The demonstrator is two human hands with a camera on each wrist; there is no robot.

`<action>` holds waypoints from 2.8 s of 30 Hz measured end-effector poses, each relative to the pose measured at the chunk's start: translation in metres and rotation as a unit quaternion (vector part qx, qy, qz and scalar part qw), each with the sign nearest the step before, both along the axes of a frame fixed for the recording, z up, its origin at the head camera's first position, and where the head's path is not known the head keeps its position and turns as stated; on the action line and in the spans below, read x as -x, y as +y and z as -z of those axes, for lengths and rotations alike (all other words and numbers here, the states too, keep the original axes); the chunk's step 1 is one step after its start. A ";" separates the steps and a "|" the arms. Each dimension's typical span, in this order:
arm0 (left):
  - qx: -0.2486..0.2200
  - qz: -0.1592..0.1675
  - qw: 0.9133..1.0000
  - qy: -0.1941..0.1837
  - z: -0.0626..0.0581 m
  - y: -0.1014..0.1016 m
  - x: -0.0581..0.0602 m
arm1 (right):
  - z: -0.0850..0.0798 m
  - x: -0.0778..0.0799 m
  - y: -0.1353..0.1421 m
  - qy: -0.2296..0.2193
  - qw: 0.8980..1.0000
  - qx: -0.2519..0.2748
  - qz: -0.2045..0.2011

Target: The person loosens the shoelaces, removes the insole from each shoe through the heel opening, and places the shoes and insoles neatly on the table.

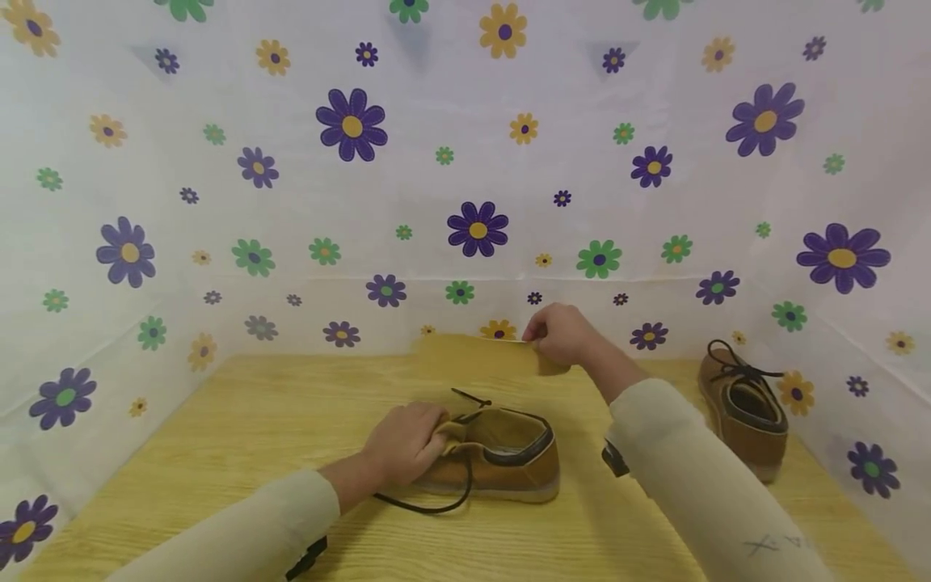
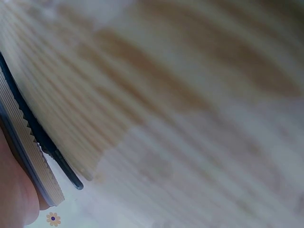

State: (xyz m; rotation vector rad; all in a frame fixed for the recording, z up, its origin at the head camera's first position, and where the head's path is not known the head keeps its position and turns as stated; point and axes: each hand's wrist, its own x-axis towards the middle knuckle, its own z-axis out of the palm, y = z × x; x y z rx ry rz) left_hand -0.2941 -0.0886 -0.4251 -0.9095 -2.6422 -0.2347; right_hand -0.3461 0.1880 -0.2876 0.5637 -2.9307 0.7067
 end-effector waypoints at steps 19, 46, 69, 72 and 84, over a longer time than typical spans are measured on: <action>0.012 -0.010 1.000 -0.013 0.003 0.002 -0.001 | 0.048 -0.002 -0.078 0.001 0.999 0.029 -0.040; 0.004 -0.007 1.000 -0.006 0.005 -0.007 0.001 | 0.088 -0.035 -0.052 0.089 0.973 -0.076 -0.200; -0.075 0.007 0.992 -0.102 -0.034 0.005 0.030 | 0.094 -0.043 -0.054 0.109 0.970 -0.101 -0.192; -0.046 0.009 0.992 -0.118 -0.038 0.011 0.039 | 0.095 -0.042 -0.053 0.107 0.971 -0.102 -0.190; -0.042 -0.006 0.968 -0.249 -0.019 0.019 0.060 | 0.090 -0.040 -0.055 0.099 0.971 -0.107 -0.190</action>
